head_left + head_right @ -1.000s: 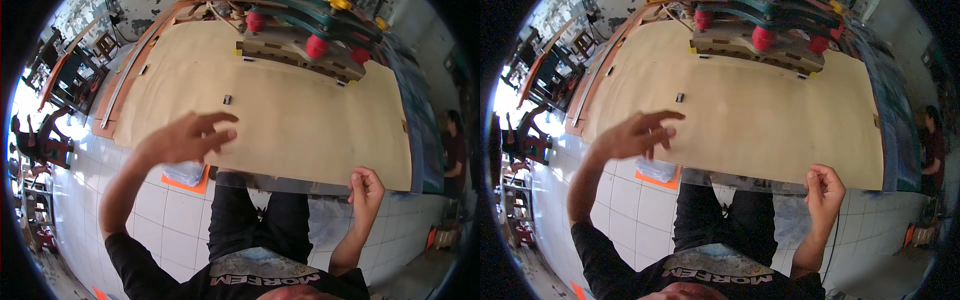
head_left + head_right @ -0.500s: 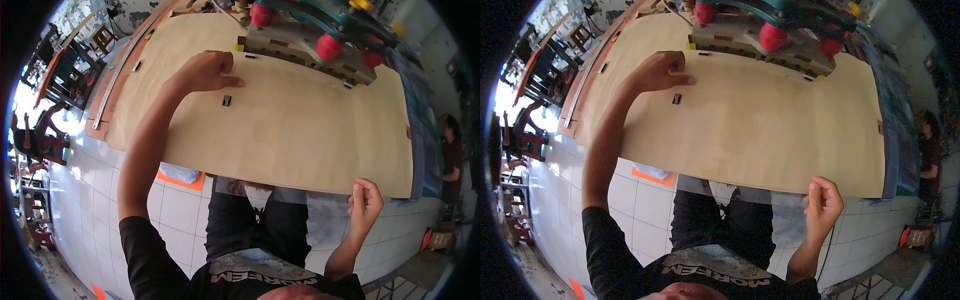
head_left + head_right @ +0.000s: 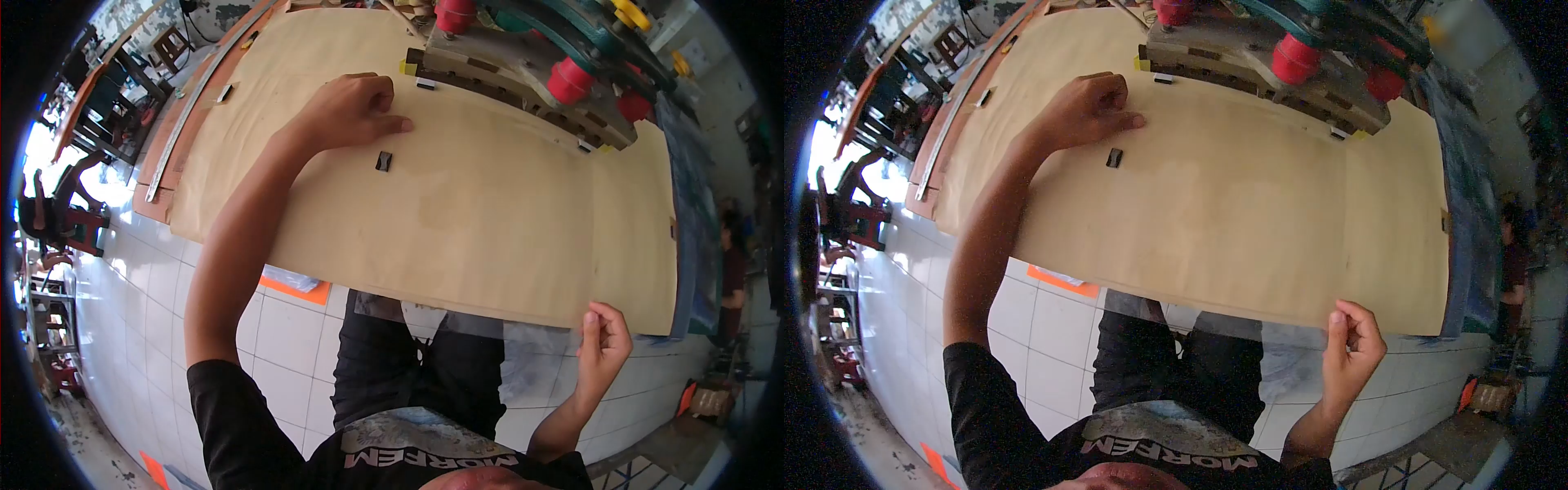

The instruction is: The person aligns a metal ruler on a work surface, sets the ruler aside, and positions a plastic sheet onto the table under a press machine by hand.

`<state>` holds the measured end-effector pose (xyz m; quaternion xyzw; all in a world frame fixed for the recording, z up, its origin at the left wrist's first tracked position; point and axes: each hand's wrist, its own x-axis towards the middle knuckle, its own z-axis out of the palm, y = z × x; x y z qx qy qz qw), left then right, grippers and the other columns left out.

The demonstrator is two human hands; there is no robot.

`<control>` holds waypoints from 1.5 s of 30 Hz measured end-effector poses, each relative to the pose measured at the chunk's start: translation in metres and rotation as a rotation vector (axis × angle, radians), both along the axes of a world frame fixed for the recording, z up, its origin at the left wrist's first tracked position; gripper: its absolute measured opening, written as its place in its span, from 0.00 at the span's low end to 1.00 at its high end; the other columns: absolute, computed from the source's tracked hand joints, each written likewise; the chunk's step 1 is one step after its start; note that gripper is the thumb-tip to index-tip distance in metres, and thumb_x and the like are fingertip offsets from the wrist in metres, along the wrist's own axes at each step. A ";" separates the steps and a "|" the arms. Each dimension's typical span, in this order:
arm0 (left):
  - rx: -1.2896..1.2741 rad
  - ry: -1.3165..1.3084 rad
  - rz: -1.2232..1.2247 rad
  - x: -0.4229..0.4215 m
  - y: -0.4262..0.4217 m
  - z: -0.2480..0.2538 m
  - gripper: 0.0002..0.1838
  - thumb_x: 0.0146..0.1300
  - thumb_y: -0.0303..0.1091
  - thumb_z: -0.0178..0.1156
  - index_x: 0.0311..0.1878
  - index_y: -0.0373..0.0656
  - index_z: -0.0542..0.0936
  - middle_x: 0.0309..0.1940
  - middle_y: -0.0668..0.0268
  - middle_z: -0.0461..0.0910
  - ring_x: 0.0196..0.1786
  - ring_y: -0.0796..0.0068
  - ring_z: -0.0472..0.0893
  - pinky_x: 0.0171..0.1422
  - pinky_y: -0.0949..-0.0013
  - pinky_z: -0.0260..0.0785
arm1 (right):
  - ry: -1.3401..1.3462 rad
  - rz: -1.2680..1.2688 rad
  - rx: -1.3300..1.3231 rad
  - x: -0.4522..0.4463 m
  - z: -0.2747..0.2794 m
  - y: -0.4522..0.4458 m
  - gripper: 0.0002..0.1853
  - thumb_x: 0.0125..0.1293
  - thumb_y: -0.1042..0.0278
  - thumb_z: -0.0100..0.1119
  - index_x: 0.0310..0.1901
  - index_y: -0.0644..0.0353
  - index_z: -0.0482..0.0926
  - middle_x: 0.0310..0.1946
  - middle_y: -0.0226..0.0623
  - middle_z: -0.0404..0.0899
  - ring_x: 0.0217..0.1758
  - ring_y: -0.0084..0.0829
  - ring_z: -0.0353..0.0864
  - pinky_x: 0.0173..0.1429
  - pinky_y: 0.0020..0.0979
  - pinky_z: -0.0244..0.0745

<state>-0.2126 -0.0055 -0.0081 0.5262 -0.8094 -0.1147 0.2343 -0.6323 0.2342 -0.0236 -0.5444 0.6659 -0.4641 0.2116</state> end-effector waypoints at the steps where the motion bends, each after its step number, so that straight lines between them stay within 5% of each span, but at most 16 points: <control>1: -0.001 0.004 0.001 0.000 0.001 0.000 0.26 0.59 0.55 0.74 0.30 0.41 0.75 0.25 0.62 0.77 0.31 0.59 0.77 0.38 0.57 0.68 | 0.004 0.011 0.004 -0.001 0.001 0.000 0.06 0.74 0.73 0.64 0.47 0.66 0.84 0.28 0.24 0.79 0.28 0.12 0.72 0.31 0.18 0.66; 24: -0.045 0.016 0.032 -0.006 0.003 -0.002 0.24 0.61 0.53 0.71 0.29 0.41 0.75 0.26 0.59 0.78 0.32 0.55 0.79 0.39 0.55 0.69 | 0.011 -0.012 -0.015 -0.001 0.001 0.003 0.08 0.72 0.71 0.68 0.46 0.66 0.85 0.29 0.27 0.81 0.28 0.13 0.72 0.32 0.18 0.65; 26: -0.040 0.026 0.034 -0.006 0.002 -0.003 0.24 0.61 0.53 0.71 0.29 0.41 0.75 0.26 0.58 0.78 0.32 0.55 0.79 0.39 0.55 0.69 | 0.445 -0.048 -0.038 -0.007 0.012 0.004 0.12 0.69 0.67 0.71 0.46 0.67 0.85 0.31 0.33 0.84 0.30 0.22 0.77 0.36 0.25 0.72; 27: -0.034 0.036 0.037 -0.005 0.002 -0.004 0.25 0.61 0.54 0.71 0.29 0.41 0.75 0.26 0.58 0.78 0.32 0.55 0.79 0.39 0.54 0.69 | 0.445 -0.046 -0.037 -0.010 0.015 0.001 0.12 0.69 0.67 0.71 0.46 0.67 0.85 0.31 0.33 0.84 0.30 0.22 0.77 0.36 0.25 0.72; 29: -0.036 0.040 0.033 -0.005 0.003 -0.003 0.26 0.60 0.55 0.71 0.29 0.41 0.75 0.26 0.58 0.78 0.32 0.55 0.78 0.39 0.54 0.69 | 0.616 0.164 -0.256 -0.016 0.021 -0.012 0.20 0.69 0.55 0.70 0.48 0.67 0.85 0.41 0.42 0.86 0.42 0.37 0.83 0.48 0.37 0.78; 30: -0.039 0.045 0.030 -0.005 0.004 -0.003 0.26 0.60 0.56 0.72 0.29 0.41 0.75 0.26 0.58 0.78 0.32 0.55 0.78 0.39 0.54 0.69 | 0.614 0.165 -0.252 -0.020 0.026 -0.020 0.20 0.69 0.55 0.70 0.48 0.67 0.85 0.41 0.42 0.86 0.42 0.37 0.83 0.48 0.37 0.78; 32: -0.047 0.033 0.024 -0.004 0.003 -0.004 0.27 0.60 0.57 0.72 0.29 0.41 0.75 0.26 0.58 0.78 0.33 0.55 0.78 0.39 0.54 0.69 | 0.737 0.446 -0.258 -0.027 0.034 -0.043 0.31 0.70 0.42 0.66 0.55 0.68 0.85 0.58 0.50 0.82 0.63 0.52 0.79 0.67 0.48 0.73; 35: -0.050 0.021 0.027 -0.005 0.003 -0.004 0.28 0.59 0.58 0.72 0.29 0.41 0.74 0.26 0.59 0.78 0.33 0.55 0.78 0.39 0.55 0.69 | 0.549 0.590 -0.081 -0.033 0.035 -0.073 0.40 0.69 0.32 0.61 0.63 0.67 0.82 0.73 0.56 0.70 0.77 0.59 0.67 0.79 0.52 0.60; 38: -0.036 0.013 0.039 -0.006 0.005 -0.001 0.28 0.58 0.58 0.73 0.29 0.41 0.74 0.26 0.59 0.77 0.33 0.55 0.78 0.39 0.55 0.69 | 0.624 0.694 0.001 -0.030 0.038 -0.098 0.44 0.68 0.28 0.59 0.67 0.64 0.80 0.78 0.56 0.63 0.82 0.61 0.61 0.83 0.56 0.51; 45: -0.022 -0.010 0.055 -0.006 0.004 -0.001 0.28 0.58 0.58 0.73 0.30 0.42 0.75 0.29 0.59 0.78 0.35 0.55 0.78 0.41 0.55 0.69 | 0.779 0.740 -0.047 -0.036 0.029 -0.104 0.42 0.68 0.28 0.59 0.68 0.59 0.81 0.78 0.54 0.65 0.82 0.60 0.61 0.84 0.59 0.48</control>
